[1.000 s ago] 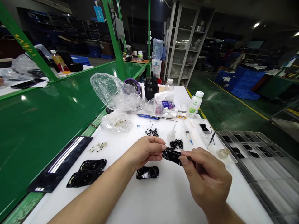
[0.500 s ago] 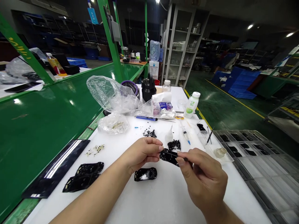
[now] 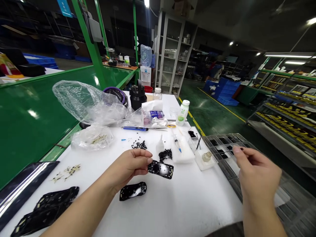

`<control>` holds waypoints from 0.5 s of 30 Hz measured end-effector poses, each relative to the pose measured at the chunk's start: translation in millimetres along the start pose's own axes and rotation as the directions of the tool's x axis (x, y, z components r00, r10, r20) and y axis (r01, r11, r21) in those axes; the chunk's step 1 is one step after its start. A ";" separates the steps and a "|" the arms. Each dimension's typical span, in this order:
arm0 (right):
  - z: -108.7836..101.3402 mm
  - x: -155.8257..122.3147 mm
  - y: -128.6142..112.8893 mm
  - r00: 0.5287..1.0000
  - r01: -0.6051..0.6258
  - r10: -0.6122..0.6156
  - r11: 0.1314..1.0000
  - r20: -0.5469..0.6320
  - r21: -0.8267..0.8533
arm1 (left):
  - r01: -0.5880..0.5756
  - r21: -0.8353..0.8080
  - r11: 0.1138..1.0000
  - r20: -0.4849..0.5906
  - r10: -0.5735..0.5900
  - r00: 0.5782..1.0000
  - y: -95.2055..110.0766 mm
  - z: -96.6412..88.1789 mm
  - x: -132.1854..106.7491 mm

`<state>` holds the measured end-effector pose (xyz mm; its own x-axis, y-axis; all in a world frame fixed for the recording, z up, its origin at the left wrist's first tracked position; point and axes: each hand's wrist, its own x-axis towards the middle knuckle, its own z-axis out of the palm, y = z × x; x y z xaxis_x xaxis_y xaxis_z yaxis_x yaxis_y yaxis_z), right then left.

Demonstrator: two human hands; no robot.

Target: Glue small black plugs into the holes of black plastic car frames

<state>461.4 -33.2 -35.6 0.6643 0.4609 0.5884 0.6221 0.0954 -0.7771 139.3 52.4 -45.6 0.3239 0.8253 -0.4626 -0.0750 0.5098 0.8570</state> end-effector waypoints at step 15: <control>16.6 -2.6 3.3 0.977 -0.167 0.183 0.975 0.109 -0.146 | -0.055 -0.063 0.996 0.021 0.057 0.998 1.0 -3.8 -1.5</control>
<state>454.9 -19.5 -43.4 0.7180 0.5639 0.4081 0.5565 -0.1128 -0.8232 135.1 52.6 -44.9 0.3386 0.8476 -0.4086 -0.1521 0.4778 0.8652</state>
